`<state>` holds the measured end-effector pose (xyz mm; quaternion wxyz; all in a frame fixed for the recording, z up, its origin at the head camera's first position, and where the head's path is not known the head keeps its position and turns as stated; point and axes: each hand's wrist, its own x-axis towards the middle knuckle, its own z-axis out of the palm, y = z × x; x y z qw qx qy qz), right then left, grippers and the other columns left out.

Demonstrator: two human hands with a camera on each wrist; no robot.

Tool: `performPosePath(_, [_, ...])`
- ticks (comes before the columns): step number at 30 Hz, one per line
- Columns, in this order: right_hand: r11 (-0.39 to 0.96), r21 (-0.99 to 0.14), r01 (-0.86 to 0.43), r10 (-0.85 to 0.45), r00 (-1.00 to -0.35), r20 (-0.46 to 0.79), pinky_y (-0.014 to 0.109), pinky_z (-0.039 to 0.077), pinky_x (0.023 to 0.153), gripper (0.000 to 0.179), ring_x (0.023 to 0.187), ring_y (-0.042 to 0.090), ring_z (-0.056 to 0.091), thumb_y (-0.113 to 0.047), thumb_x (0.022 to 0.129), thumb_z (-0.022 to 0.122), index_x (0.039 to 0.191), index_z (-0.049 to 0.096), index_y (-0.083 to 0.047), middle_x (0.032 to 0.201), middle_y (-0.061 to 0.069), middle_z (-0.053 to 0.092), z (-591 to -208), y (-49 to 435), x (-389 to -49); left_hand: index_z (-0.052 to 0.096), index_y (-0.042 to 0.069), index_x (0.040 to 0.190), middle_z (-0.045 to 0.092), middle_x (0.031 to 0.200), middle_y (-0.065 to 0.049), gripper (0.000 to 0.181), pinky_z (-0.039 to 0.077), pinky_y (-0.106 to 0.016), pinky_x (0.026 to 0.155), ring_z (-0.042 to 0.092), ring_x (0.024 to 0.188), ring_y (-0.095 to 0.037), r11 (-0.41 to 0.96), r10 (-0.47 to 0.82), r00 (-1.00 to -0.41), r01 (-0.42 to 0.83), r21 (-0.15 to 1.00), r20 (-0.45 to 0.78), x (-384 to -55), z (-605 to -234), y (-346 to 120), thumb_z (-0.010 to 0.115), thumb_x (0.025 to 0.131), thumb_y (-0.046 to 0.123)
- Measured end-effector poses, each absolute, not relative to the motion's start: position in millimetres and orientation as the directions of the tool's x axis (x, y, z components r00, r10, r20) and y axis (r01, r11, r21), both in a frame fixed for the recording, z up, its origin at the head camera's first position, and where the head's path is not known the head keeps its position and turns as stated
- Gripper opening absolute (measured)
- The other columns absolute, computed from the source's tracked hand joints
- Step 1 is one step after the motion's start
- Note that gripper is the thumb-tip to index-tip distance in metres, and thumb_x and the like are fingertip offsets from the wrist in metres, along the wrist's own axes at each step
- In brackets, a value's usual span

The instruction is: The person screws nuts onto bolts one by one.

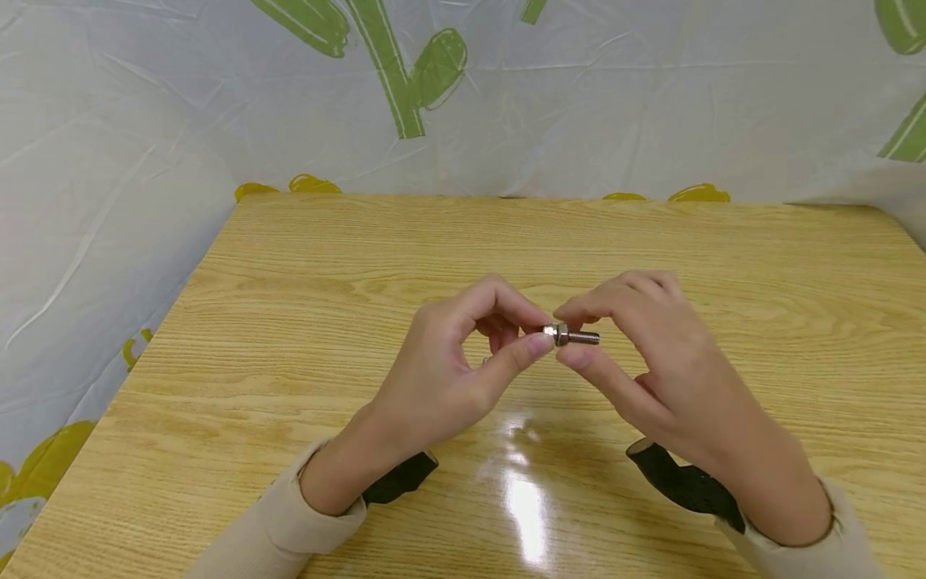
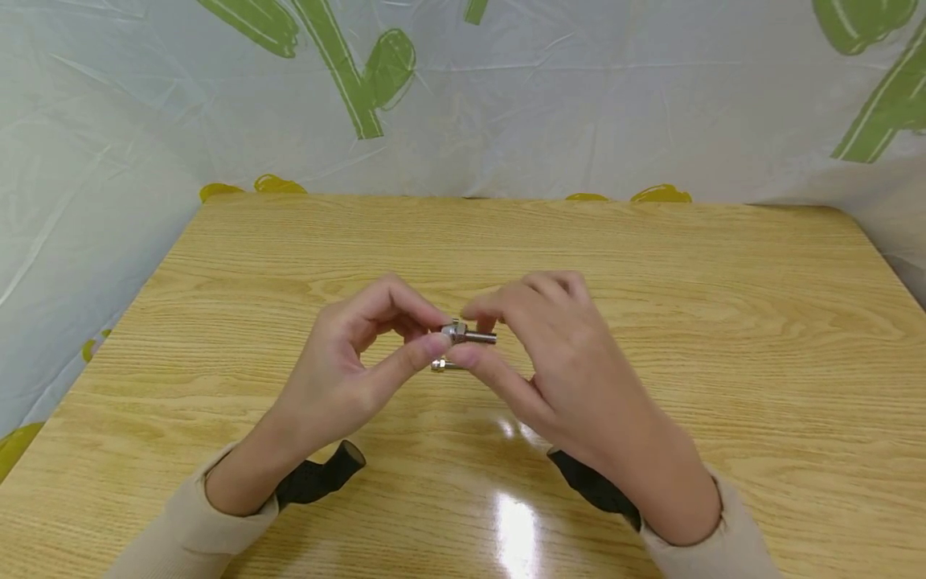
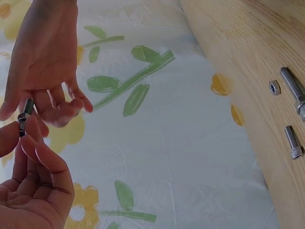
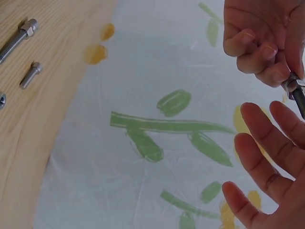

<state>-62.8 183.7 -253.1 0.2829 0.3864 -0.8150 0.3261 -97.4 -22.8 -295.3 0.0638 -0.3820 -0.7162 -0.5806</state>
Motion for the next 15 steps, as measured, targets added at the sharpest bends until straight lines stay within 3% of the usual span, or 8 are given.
performPosePath(2, [0.473,-0.317,-0.822,-0.443,-0.533,0.721,0.036,0.033,0.09,0.033,0.092,0.015,0.055,-0.027,0.084,0.07,0.109,0.063,-0.006,0.101,-0.001,0.065,-251.2,183.2,-62.2,0.058,0.036,0.109,0.064,0.097,0.018,0.021,0.049,-0.029,0.064,0.054,0.072,-0.006,0.041,0.478,-0.701,0.62,0.784,0.529,-106.0,-313.8,-22.5,0.062,0.088,0.036])
performPosePath(3, [0.461,-0.313,-0.83,-0.443,-0.521,0.729,0.036,0.033,0.09,0.038,0.092,0.016,0.055,-0.026,0.081,0.073,0.11,0.063,-0.004,0.103,0.0,0.065,-250.9,183.1,-62.3,0.058,0.036,0.109,0.064,0.098,0.018,0.021,0.049,-0.029,0.064,0.055,0.072,-0.006,0.038,0.477,-0.7,0.621,0.783,0.531,-106.8,-314.7,-22.6,0.062,0.088,0.036])
performPosePath(6, [0.416,-0.298,-0.859,-0.446,-0.478,0.756,0.038,0.034,0.088,0.043,0.092,0.017,0.056,-0.02,0.076,0.078,0.111,0.062,-0.002,0.104,0.003,0.065,-252.2,184.0,-63.4,0.06,0.029,0.103,0.065,0.092,0.015,0.014,0.05,-0.028,0.064,0.054,0.07,-0.006,0.021,0.469,-0.701,0.617,0.787,0.537,-90.6,-277.6,-25.4,0.062,0.09,0.032])
performPosePath(10, [0.37,-0.272,-0.888,-0.438,-0.425,0.792,0.039,0.035,0.083,0.038,0.09,0.018,0.056,-0.014,0.076,0.077,0.108,0.063,-0.001,0.102,0.005,0.065,-257.5,186.3,-66.9,0.061,0.009,0.095,0.065,0.084,0.004,0.009,0.049,-0.024,0.063,0.053,0.067,-0.006,0.014,0.458,-0.708,0.61,0.792,0.537,-72.8,-238.1,-27.1,0.064,0.088,0.014])
performPosePath(15, [0.356,-0.245,-0.902,-0.419,-0.388,0.821,0.038,0.036,0.079,0.029,0.087,0.018,0.057,-0.012,0.078,0.075,0.103,0.066,-0.001,0.096,0.004,0.066,-260.7,186.0,-69.1,0.06,0.0,0.091,0.064,0.079,-0.006,0.009,0.048,-0.024,0.062,0.051,0.065,-0.008,0.05,0.462,-0.74,0.573,0.818,0.49,-64.8,-221.8,-26.8,0.065,0.084,-0.002])
